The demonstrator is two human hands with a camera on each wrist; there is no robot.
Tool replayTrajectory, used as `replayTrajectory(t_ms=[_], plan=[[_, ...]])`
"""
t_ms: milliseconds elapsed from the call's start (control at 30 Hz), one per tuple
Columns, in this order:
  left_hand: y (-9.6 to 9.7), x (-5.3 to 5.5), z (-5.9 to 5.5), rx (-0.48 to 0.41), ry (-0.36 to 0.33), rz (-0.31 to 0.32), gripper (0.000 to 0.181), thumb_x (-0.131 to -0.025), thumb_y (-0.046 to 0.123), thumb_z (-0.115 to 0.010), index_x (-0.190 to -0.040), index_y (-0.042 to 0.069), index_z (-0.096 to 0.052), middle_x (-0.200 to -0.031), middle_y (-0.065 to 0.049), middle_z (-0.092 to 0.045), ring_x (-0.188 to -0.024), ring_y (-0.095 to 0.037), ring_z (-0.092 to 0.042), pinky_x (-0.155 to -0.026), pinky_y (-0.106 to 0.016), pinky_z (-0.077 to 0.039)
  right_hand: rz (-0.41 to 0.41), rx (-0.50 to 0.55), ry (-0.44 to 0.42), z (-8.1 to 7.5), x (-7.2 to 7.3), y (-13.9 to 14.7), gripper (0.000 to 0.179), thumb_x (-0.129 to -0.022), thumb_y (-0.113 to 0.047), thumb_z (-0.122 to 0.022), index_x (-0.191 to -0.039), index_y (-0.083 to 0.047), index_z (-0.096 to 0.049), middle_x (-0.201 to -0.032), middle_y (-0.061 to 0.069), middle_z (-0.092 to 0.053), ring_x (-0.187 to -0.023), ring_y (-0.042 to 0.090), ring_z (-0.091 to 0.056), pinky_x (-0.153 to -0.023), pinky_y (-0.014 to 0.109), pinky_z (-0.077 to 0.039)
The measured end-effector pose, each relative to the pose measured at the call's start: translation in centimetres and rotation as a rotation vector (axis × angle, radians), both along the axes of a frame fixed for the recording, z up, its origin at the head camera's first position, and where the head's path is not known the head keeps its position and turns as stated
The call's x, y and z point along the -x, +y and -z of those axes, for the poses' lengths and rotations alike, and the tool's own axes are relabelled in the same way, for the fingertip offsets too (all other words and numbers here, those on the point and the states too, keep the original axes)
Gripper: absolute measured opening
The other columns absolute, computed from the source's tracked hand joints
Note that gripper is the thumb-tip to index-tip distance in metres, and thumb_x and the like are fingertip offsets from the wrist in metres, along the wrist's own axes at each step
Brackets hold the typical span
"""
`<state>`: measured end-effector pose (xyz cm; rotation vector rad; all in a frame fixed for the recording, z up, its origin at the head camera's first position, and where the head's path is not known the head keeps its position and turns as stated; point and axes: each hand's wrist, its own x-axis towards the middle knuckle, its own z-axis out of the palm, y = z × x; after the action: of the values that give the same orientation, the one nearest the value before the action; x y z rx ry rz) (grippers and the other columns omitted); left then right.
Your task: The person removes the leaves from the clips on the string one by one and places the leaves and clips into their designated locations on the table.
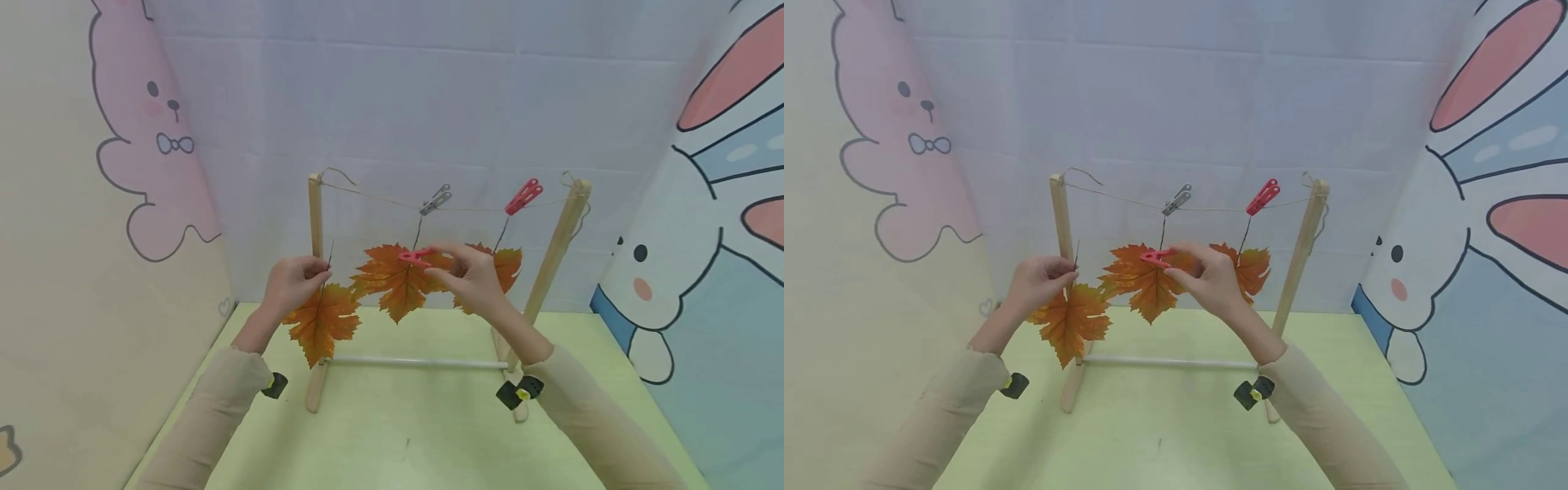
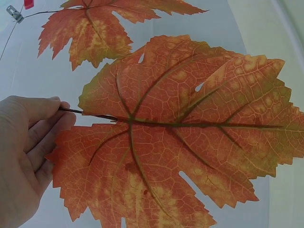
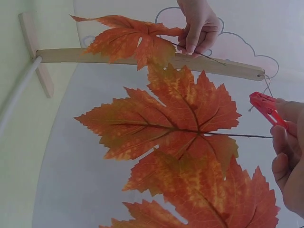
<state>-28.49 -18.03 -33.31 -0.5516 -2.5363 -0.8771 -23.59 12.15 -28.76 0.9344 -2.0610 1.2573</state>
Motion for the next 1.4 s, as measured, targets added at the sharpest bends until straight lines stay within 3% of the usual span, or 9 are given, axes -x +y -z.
replayTrajectory(t_ms=[167, 367, 567, 767, 933, 1100, 1267, 1333, 1400], plan=[[-0.2, -0.5, 0.3, 0.019, -0.01, 0.019, 0.01, -0.082, 0.009, -0.066, -0.088, 0.002, -0.07, -0.082, -0.01, -0.07, -0.069, -0.021, -0.065, -0.062, -0.036, -0.051, 0.033, 0.002, -0.125, 1.4, -0.3, 1.1, 0.032, -0.075, 0.005, -0.068, -0.106, 0.009, -0.062, -0.051, 0.008, -0.048, -0.037, 0.007, -0.035, -0.036, 0.021, -0.029], [-0.8, -0.8, 1.3, 0.049, -0.039, 0.031, 0.01, -0.082, 0.01, -0.066, -0.086, 0.002, -0.07, -0.08, -0.008, -0.069, -0.068, -0.019, -0.064, -0.061, -0.034, -0.051, 0.029, 0.029, -0.263, 3.2, -0.7, 2.2, 0.031, -0.077, 0.005, -0.066, -0.107, 0.009, -0.061, -0.066, 0.019, -0.059, -0.039, 0.005, -0.037, -0.038, 0.02, -0.031], [-1.4, -0.9, 2.6, 0.05, -0.065, 0.041, 0.008, -0.082, 0.008, -0.066, -0.085, 0.003, -0.07, -0.08, -0.007, -0.069, -0.069, -0.019, -0.065, -0.061, -0.034, -0.051, 0.054, 0.027, -0.312, 5.1, -1.0, 3.3, 0.031, -0.078, 0.004, -0.067, -0.108, 0.009, -0.061, -0.048, 0.007, -0.044, -0.041, 0.004, -0.034, -0.038, 0.022, -0.03], [-1.9, -1.2, 3.5, 0.086, -0.095, 0.049, 0.008, -0.08, 0.007, -0.067, -0.085, 0.002, -0.071, -0.077, -0.005, -0.069, -0.07, -0.019, -0.065, -0.065, -0.036, -0.051, 0.094, 0.023, -0.393, 6.9, -1.3, 4.5, 0.031, -0.078, 0.001, -0.067, -0.108, 0.008, -0.061, -0.049, 0.003, -0.044, -0.039, 0.002, -0.032, -0.037, 0.022, -0.03], [-2.3, -1.6, 4.4, 0.097, -0.117, 0.044, 0.008, -0.08, 0.007, -0.067, -0.085, 0.002, -0.071, -0.075, -0.003, -0.068, -0.069, -0.017, -0.063, -0.064, -0.036, -0.05, 0.087, 0.024, -0.383, 8.0, -1.4, 5.4, 0.03, -0.078, 0.004, -0.066, -0.106, 0.01, -0.061, -0.079, 0.022, -0.062, -0.037, 0.006, -0.036, -0.036, 0.023, -0.033], [-2.7, -1.9, 5.8, 0.109, -0.169, 0.037, 0.01, -0.081, 0.01, -0.067, -0.086, 0.003, -0.071, -0.076, 0.0, -0.068, -0.069, -0.015, -0.062, -0.064, -0.035, -0.05, 0.099, 0.031, -0.442, 8.9, -1.5, 6.2, 0.03, -0.079, 0.003, -0.066, -0.107, 0.01, -0.061, -0.098, 0.027, -0.061, -0.037, 0.006, -0.038, -0.037, 0.023, -0.035], [-3.1, -2.2, 6.8, 0.114, -0.192, 0.013, 0.01, -0.081, 0.01, -0.067, -0.087, 0.003, -0.071, -0.076, -0.001, -0.068, -0.07, -0.017, -0.062, -0.065, -0.037, -0.049, 0.12, 0.031, -0.504, 9.9, -1.7, 7.0, 0.031, -0.08, 0.0, -0.066, -0.109, 0.009, -0.06, -0.076, 0.015, -0.061, -0.037, 0.005, -0.036, -0.037, 0.023, -0.033], [-3.2, -2.3, 7.2, 0.119, -0.2, 0.006, 0.01, -0.081, 0.01, -0.066, -0.087, 0.003, -0.071, -0.075, -0.001, -0.068, -0.07, -0.017, -0.062, -0.066, -0.038, -0.049, 0.126, 0.033, -0.522, 10.4, -1.8, 7.3, 0.032, -0.079, 0.0, -0.066, -0.109, 0.009, -0.06, -0.06, 0.007, -0.055, -0.037, 0.003, -0.034, -0.036, 0.022, -0.032], [-3.2, -2.4, 7.4, 0.126, -0.218, 0.001, 0.01, -0.081, 0.01, -0.066, -0.088, 0.003, -0.07, -0.076, 0.0, -0.068, -0.071, -0.017, -0.062, -0.067, -0.038, -0.049, 0.131, 0.04, -0.529, 11.0, -1.9, 7.7, 0.031, -0.079, 0.001, -0.066, -0.108, 0.009, -0.06, -0.055, 0.001, -0.051, -0.038, 0.002, -0.033, -0.036, 0.022, -0.031]])
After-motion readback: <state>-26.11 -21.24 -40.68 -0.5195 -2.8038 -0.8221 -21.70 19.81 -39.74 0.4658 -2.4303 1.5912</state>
